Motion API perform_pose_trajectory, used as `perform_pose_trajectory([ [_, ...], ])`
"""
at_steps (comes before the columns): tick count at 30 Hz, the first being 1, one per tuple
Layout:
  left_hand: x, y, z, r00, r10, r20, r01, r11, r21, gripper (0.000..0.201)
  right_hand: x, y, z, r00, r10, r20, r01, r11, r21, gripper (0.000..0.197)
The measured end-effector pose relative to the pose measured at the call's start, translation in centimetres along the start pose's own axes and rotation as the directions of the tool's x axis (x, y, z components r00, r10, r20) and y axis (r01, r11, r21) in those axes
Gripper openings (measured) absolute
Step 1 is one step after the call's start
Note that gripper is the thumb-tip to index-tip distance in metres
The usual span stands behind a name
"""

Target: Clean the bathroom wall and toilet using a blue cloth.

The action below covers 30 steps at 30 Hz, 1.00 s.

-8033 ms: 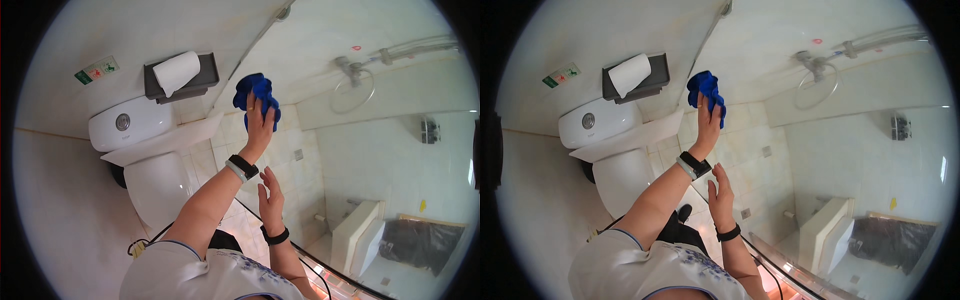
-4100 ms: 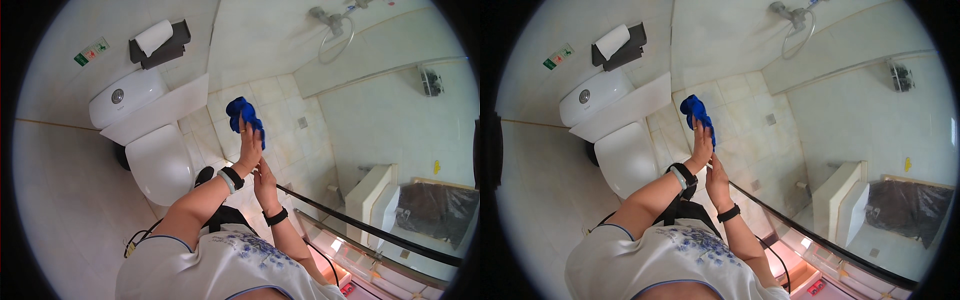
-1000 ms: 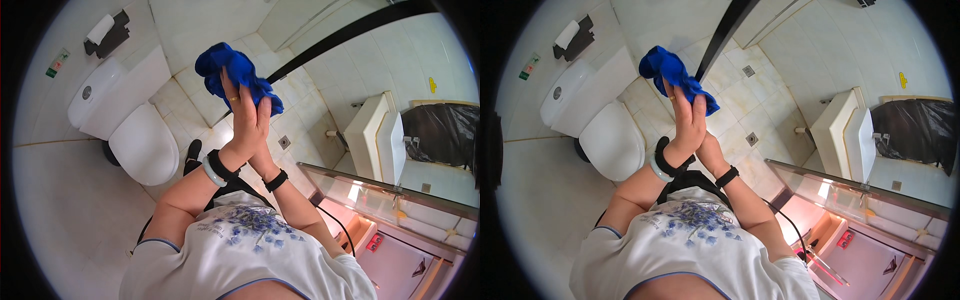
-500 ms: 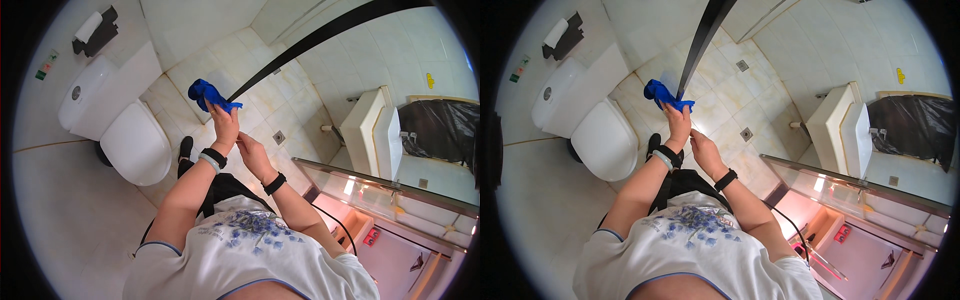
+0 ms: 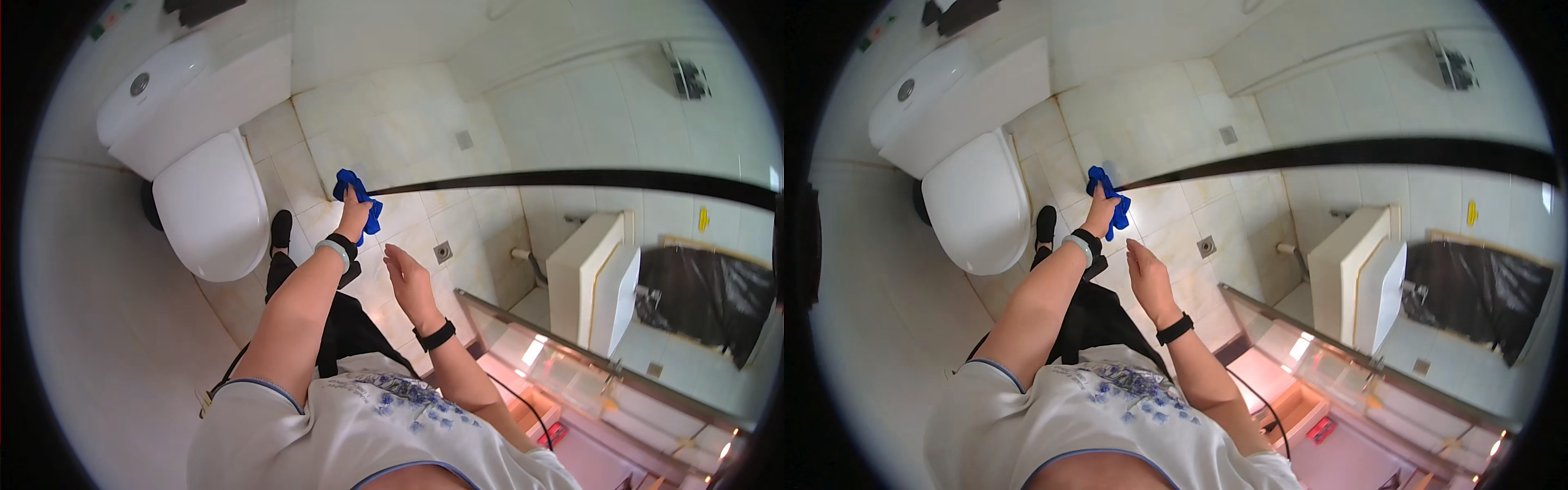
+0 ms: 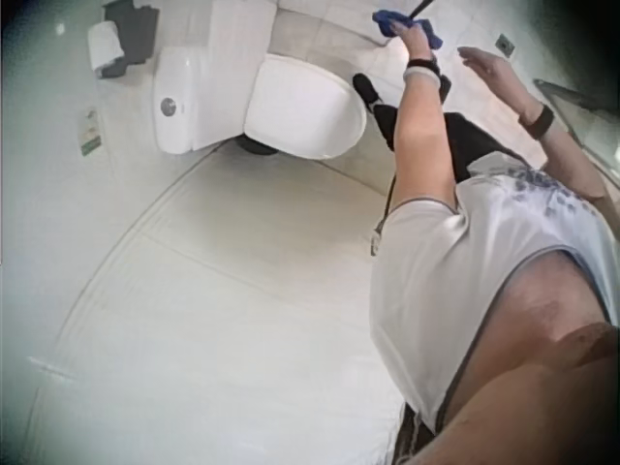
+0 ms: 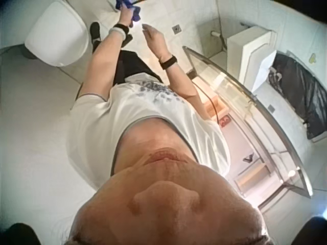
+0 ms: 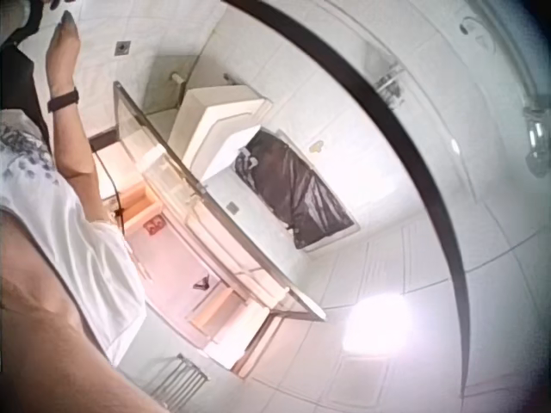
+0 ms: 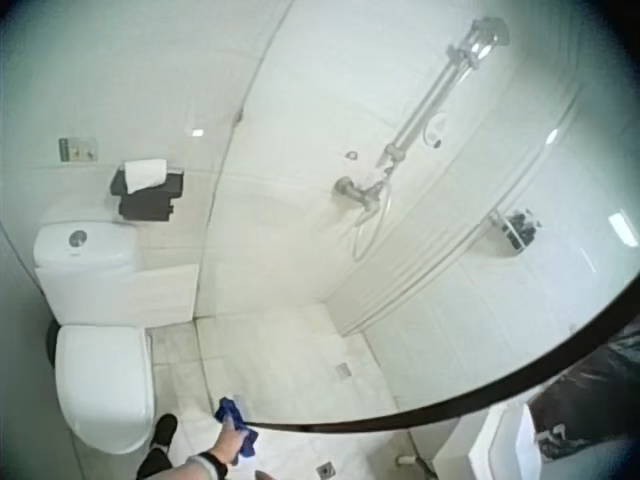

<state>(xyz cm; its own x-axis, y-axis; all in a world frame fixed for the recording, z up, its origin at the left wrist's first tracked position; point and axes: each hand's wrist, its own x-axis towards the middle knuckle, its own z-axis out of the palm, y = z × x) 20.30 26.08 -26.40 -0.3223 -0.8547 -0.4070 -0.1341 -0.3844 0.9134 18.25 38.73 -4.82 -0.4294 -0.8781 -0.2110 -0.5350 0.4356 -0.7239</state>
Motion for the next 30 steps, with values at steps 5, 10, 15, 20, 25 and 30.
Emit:
perform_pose_trajectory([
  [5,-0.7,2.5,0.5,0.913,-0.293,0.285,0.405,0.556,-0.725,0.048,0.5,-0.1,-0.2,0.997,0.031,0.069,-0.033,0.999,0.037,0.029],
  [10,1.3,3.7,-0.4,0.886,-0.34,0.315,0.45,0.469,-0.76,0.024,2.5,-2.1,0.3,0.994,-0.062,0.084,0.058,0.997,0.055,0.029],
  [15,4.3,5.6,-0.5,0.982,-0.19,-0.004,0.157,0.826,-0.542,0.013,4.4,-3.8,0.5,0.988,-0.121,0.095,0.117,0.992,0.047,0.028],
  [20,12.1,10.5,-3.7,0.876,0.46,-0.143,-0.471,0.88,-0.056,0.012,5.5,-5.3,1.1,0.983,-0.138,0.124,0.127,0.988,0.091,0.028],
  [25,14.8,19.4,-3.5,0.982,0.186,-0.038,-0.174,0.799,-0.575,0.069,6.7,-5.8,0.7,0.991,-0.098,0.096,0.091,0.993,0.075,0.03],
  [30,10.6,13.0,-0.7,0.485,0.846,-0.224,-0.724,0.531,0.44,0.04,9.1,-7.4,0.9,0.984,-0.159,-0.076,0.166,0.98,0.105,0.039],
])
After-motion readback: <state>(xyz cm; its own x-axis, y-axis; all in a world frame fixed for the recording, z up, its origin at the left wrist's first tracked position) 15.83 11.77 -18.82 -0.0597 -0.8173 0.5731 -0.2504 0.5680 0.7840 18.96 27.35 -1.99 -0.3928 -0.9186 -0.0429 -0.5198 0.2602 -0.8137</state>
